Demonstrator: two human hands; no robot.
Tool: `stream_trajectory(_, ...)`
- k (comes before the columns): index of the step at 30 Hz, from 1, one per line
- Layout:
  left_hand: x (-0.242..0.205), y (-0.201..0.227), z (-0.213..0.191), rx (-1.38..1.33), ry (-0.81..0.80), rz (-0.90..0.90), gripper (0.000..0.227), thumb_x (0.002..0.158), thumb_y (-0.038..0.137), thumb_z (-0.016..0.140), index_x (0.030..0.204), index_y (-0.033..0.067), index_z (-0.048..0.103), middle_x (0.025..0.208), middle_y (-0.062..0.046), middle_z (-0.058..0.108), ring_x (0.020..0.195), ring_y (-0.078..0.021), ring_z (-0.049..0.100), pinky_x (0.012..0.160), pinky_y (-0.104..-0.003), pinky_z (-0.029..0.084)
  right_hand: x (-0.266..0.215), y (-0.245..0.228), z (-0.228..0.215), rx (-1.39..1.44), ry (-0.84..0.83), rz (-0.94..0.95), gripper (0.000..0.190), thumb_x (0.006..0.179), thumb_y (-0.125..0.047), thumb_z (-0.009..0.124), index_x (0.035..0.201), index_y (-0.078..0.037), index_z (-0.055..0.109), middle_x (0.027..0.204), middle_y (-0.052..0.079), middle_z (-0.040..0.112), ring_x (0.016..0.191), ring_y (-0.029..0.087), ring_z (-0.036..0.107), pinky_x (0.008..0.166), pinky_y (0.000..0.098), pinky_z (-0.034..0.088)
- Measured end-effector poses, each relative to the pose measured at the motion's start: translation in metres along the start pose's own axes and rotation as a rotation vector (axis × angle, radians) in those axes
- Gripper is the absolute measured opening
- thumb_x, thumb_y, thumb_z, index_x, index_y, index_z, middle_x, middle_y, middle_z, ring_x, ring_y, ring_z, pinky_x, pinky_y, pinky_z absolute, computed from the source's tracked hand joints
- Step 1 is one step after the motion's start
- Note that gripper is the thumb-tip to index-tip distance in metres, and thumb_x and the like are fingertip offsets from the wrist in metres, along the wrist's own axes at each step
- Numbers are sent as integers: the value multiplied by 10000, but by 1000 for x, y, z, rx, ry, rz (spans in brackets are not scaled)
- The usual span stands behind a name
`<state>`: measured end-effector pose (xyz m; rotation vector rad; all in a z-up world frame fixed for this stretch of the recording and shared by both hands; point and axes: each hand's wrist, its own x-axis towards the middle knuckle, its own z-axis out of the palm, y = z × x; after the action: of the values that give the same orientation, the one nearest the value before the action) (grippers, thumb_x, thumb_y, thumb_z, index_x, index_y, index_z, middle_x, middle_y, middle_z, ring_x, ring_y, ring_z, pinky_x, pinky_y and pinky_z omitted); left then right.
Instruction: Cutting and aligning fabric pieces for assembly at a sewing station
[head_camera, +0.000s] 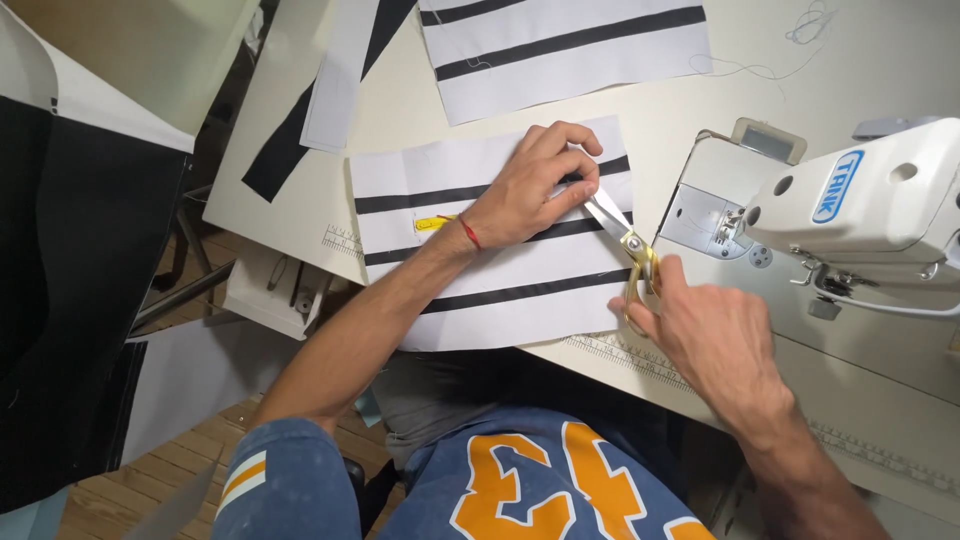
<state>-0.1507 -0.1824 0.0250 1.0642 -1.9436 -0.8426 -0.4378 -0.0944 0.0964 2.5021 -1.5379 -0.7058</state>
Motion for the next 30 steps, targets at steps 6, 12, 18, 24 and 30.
stream_trajectory(6,1,-19,4,-17,41,12,171,1227,337,669,1184,184,731,1413,-29,610,1304,-334,605,1195,-524,483,11,-6,-44,208,-223,47,468,1134,-658,609,1279,-215,575,687,152,818,881,420,914,819,527,699)
stream_trajectory(12,2,0,-39,301,140,-16,146,1166,286,699,1136,143,709,1327,-75,707,1202,-283,646,1048,-472,570,-15,10,7,25,-132,14,727,1113,-922,411,1216,-218,565,544,-76,668,478,206,703,505,383,588)
stream_trajectory(18,-14,-20,-24,596,20,148,140,1097,288,877,1101,157,827,1104,-11,769,1009,-232,679,819,-392,637,-25,15,33,-62,-58,26,752,1087,-981,402,1136,-248,560,496,-81,613,467,230,699,498,381,571)
stream_trajectory(24,-9,-12,-12,872,89,278,219,1105,15,695,942,162,691,956,7,663,842,-202,567,599,-360,454,-22,13,31,-27,-87,6,747,1096,-969,413,1122,-235,551,540,-61,662,505,262,725,507,403,571)
stream_trajectory(30,-7,-14,-23,503,44,109,124,1163,82,620,1046,114,648,1058,-59,664,948,-261,591,792,-404,526,-17,15,29,-27,-94,-9,754,1088,-974,414,1117,-233,552,539,-63,658,506,252,727,512,397,584)
